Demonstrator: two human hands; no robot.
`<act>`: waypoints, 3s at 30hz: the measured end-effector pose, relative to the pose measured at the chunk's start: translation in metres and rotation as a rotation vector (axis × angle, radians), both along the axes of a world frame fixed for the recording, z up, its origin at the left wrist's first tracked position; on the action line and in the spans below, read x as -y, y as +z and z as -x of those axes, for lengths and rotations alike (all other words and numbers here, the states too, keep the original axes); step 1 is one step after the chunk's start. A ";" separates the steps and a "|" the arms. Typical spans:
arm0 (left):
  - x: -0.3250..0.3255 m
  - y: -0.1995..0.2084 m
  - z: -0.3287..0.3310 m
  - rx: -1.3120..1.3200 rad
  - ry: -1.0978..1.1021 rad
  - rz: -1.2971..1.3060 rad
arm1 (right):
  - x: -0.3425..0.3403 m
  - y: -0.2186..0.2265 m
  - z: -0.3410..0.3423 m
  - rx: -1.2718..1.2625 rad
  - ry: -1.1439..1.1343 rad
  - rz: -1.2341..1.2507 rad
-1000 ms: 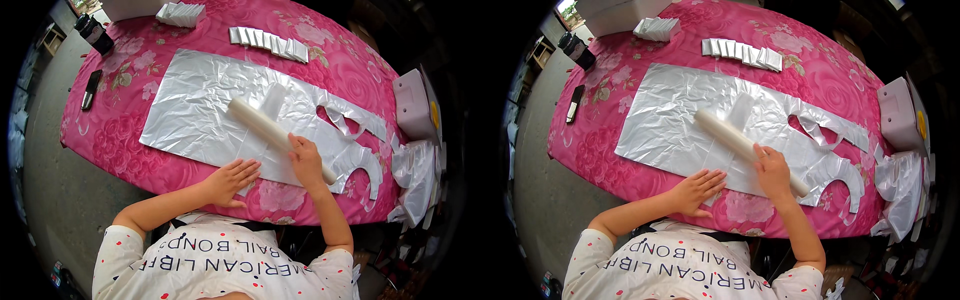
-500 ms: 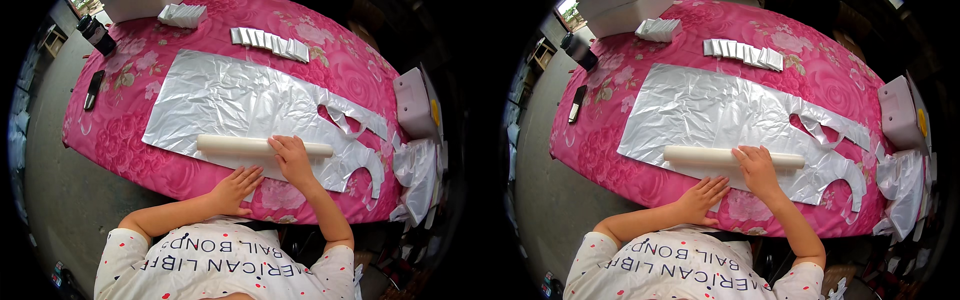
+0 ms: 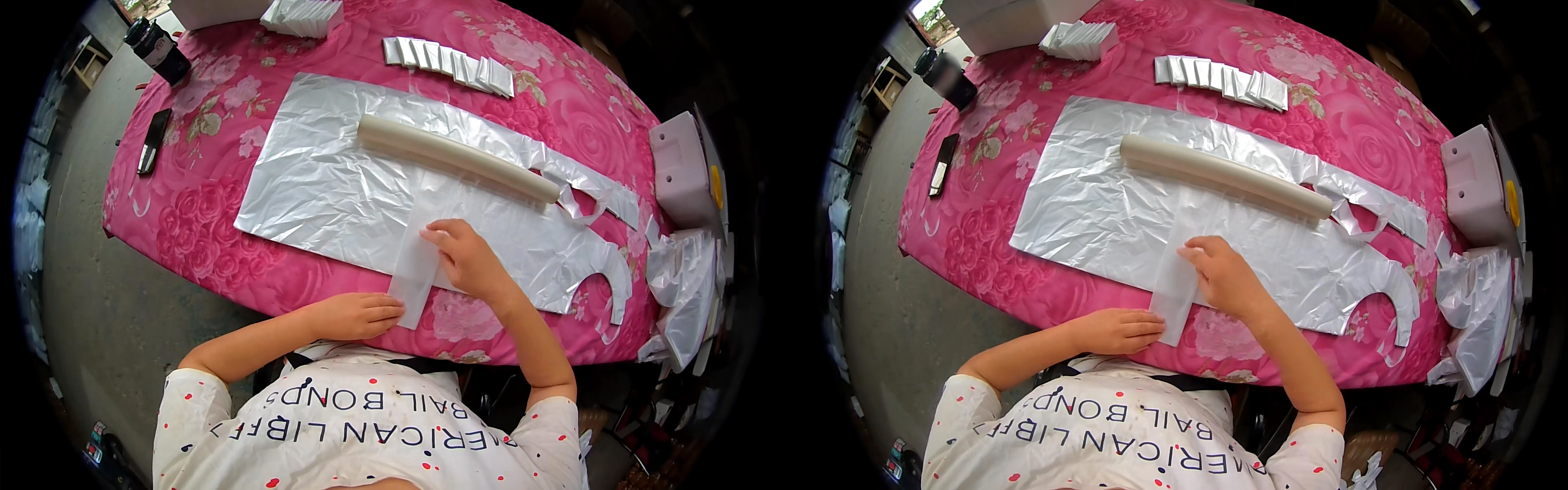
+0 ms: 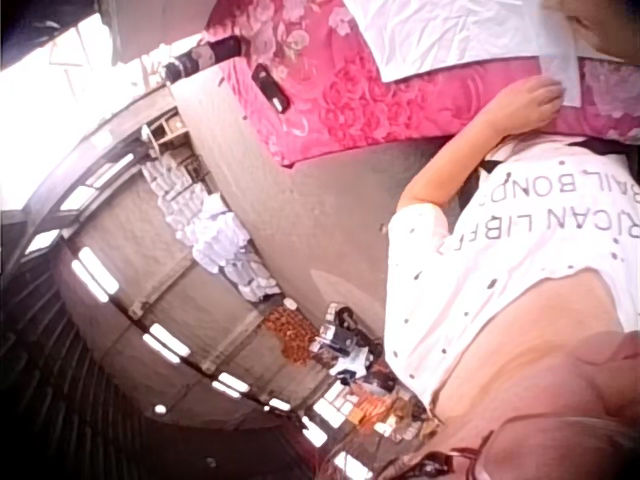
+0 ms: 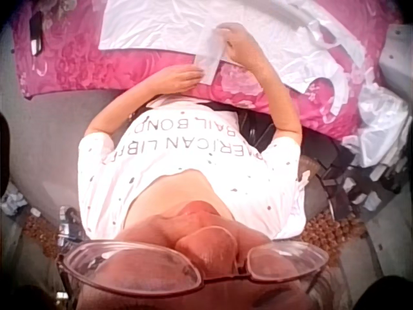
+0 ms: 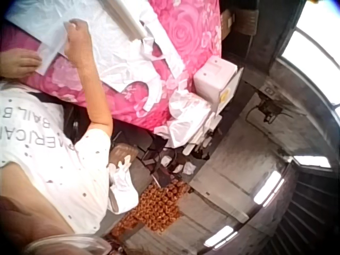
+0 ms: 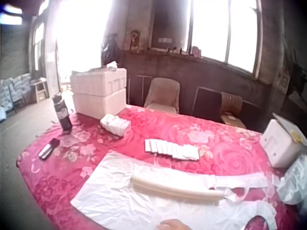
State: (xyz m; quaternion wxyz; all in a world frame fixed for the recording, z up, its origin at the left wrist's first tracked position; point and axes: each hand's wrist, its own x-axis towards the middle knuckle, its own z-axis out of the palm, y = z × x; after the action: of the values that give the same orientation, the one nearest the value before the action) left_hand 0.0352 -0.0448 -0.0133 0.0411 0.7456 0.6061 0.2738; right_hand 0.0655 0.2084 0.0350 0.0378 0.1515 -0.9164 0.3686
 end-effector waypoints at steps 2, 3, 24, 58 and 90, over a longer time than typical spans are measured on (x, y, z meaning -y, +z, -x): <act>-0.001 0.004 0.001 -0.021 0.000 -0.010 | 0.006 -0.002 -0.014 0.072 0.049 -0.033; -0.002 0.007 0.002 -0.032 -0.002 -0.017 | 0.008 -0.004 -0.017 0.057 0.056 -0.051; -0.038 0.022 0.054 0.133 0.289 0.094 | 0.028 -0.019 -0.026 -0.060 -0.271 0.059; -0.082 0.014 0.056 -0.118 0.610 0.096 | -0.020 -0.016 0.020 -0.147 -0.107 -0.147; -0.078 0.026 0.060 0.729 0.957 0.356 | -0.015 -0.002 0.027 0.884 -0.532 0.449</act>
State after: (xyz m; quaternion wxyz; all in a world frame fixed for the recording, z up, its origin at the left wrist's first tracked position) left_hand -0.0249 0.0333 0.0131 0.2415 0.2318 0.8562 0.3936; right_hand 0.0380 0.2236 0.0327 -0.2269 -0.2656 -0.7508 0.5606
